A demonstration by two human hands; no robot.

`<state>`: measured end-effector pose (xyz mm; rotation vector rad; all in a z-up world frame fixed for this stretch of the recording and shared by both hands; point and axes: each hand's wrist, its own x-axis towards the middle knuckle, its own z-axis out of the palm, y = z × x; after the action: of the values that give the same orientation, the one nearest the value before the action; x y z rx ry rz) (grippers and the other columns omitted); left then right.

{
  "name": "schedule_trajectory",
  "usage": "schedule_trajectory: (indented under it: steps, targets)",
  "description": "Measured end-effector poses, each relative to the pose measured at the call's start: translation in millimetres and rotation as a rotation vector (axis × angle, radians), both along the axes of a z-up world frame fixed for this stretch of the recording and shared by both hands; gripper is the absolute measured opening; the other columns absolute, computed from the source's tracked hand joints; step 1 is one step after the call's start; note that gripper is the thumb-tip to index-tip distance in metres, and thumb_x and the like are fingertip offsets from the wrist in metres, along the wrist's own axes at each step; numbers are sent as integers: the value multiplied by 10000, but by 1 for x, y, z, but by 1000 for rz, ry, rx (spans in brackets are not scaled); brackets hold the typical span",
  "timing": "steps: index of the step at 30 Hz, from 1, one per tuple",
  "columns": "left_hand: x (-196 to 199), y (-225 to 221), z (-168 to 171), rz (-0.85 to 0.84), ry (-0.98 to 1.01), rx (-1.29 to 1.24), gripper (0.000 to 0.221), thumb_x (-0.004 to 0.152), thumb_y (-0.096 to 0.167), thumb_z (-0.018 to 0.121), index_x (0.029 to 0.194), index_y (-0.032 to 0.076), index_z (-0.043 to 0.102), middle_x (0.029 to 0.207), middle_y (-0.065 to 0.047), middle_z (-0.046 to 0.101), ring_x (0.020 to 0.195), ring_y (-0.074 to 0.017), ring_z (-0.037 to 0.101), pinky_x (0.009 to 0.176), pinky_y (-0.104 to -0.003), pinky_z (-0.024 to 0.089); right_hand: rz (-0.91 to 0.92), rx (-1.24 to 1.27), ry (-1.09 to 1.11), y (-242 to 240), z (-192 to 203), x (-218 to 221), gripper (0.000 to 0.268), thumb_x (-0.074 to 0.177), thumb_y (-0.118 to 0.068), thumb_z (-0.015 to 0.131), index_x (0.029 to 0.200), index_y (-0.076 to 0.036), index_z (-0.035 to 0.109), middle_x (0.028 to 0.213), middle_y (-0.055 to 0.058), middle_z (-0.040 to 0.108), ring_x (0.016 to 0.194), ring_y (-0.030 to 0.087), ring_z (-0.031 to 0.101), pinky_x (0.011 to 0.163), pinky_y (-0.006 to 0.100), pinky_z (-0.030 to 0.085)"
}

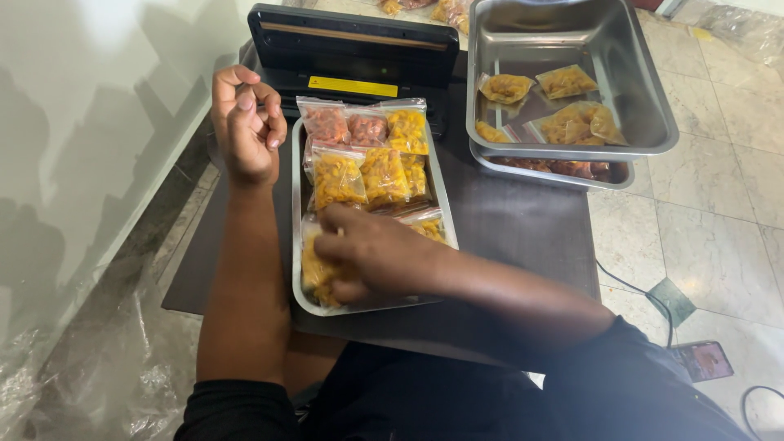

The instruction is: Organizing and packing small plastic bags of food items into a tray for further processing.

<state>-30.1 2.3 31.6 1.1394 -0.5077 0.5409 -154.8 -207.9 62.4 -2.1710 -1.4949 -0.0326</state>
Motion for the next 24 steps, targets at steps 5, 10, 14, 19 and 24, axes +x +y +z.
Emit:
schedule_trajectory:
  steps: [5, 10, 14, 19, 24]
  targets:
    - [12, 13, -14, -26, -12, -28, 297, 971, 344, 557, 1137, 118, 459, 803, -80, 470, 473, -98, 265, 438, -204, 217, -37, -42, -164, 0, -2, 3, 422, 980, -465, 605, 846, -77, 704, 904, 104, 575, 707, 312, 619, 486, 450, 484]
    - [19, 22, -23, -80, 100, -179, 255, 923, 114, 489, 1176, 142, 465, 852, -24, 354, 641, -90, 333, 495, -214, 240, 46, 344, -229, -1, 11, 4, 269, 1018, -296, 536, 890, -72, 612, 945, 138, 533, 811, 374, 569, 721, 501, 461]
    - [70, 65, -102, -131, 83, -109, 618, 948, 580, 523, 1405, 166, 477, 963, -48, 457, 563, -100, 282, 483, -227, 223, 22, 94, -334, 2, -32, 20, 218, 915, -327, 563, 846, -142, 656, 935, 96, 607, 865, 369, 606, 765, 506, 483]
    - [54, 53, -82, 61, 95, 24, 629, 980, 560, 402, 1399, 94, 453, 1002, -64, 410, 527, -113, 248, 509, -266, 224, 59, 164, -280, -1, -13, 15, 157, 909, -319, 587, 870, -170, 619, 916, 51, 569, 926, 305, 612, 749, 494, 463]
    - [24, 18, -33, 48, 83, -135, 293, 946, 325, 533, 1185, 163, 485, 826, -95, 446, 574, -120, 308, 452, -228, 221, 152, 160, -233, 5, -30, 22, 223, 954, -295, 571, 819, -122, 614, 936, 67, 605, 935, 321, 566, 783, 472, 460]
